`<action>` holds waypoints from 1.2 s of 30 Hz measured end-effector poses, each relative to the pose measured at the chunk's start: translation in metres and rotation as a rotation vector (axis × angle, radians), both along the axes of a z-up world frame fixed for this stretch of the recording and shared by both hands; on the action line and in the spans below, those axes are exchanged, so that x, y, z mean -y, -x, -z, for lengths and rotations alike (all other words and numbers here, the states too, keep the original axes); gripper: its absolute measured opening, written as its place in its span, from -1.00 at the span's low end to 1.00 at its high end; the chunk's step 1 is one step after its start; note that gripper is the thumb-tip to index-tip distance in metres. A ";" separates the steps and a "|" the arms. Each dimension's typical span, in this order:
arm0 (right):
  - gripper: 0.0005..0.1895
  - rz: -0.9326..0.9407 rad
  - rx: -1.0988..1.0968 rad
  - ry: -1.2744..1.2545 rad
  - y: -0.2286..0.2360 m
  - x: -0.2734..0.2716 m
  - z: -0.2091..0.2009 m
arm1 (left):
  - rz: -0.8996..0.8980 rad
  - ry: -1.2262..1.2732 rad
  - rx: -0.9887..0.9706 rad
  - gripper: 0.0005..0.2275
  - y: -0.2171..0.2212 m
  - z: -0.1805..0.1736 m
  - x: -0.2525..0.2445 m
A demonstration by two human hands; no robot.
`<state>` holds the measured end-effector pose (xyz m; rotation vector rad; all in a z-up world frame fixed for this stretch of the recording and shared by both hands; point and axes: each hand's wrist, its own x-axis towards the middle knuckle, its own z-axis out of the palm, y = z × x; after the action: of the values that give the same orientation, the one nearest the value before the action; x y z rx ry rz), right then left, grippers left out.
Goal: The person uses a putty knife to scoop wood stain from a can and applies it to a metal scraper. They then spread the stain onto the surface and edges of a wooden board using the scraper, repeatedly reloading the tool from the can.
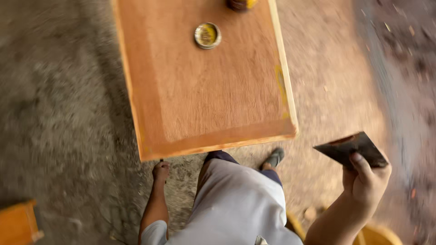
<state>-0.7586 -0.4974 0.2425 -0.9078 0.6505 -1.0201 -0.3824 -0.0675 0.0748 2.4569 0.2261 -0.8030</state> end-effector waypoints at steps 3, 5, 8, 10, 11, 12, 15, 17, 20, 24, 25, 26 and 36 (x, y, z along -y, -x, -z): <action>-0.88 -0.039 0.035 -0.077 0.039 0.047 0.029 | -0.348 0.062 0.036 -0.88 0.059 -0.009 -0.003; -0.83 -0.047 -0.046 -0.121 0.062 0.077 0.039 | -0.569 0.232 0.135 -0.91 0.092 -0.020 -0.008; -0.73 -0.089 -0.180 -0.154 0.085 0.122 0.048 | -1.021 0.495 0.324 -0.82 0.123 -0.043 -0.020; -0.61 -0.118 -0.270 -0.161 0.103 0.148 0.048 | -0.708 0.142 0.488 -0.84 0.145 -0.065 -0.034; -0.58 -0.165 -0.236 -0.178 0.105 0.160 0.050 | -0.716 0.292 0.659 -0.88 0.148 -0.077 -0.035; -0.54 -0.211 -0.203 -0.196 0.105 0.174 0.053 | -0.715 0.440 0.833 -0.91 0.150 -0.092 -0.035; -0.61 -0.288 -0.078 -0.236 0.089 0.201 0.058 | -0.734 0.609 0.816 -0.86 0.148 -0.147 -0.019; -0.68 -0.360 0.033 -0.231 0.063 0.214 0.060 | -0.645 0.620 0.826 -0.82 0.148 -0.180 0.006; -0.75 -0.523 0.213 -0.168 0.020 0.233 0.043 | -0.524 0.713 0.854 -0.80 0.142 -0.218 0.060; -0.84 -0.662 0.306 -0.031 -0.020 0.263 -0.001 | -0.485 0.670 0.920 -0.79 0.137 -0.239 0.129; -0.86 -0.673 0.301 0.004 -0.030 0.271 -0.011 | -0.460 0.651 0.877 -0.79 0.135 -0.242 0.143; -0.88 -0.687 0.277 0.075 -0.042 0.280 -0.019 | -0.436 0.633 0.834 -0.78 0.133 -0.245 0.155; -0.82 -0.763 0.185 0.493 -0.195 0.346 -0.122 | -0.288 0.759 0.821 -0.77 0.124 -0.247 0.263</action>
<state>-0.5634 -0.8435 0.3644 -1.3299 -0.1365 -0.5539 -0.5069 -0.3304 0.3219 1.7687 -0.0392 0.2540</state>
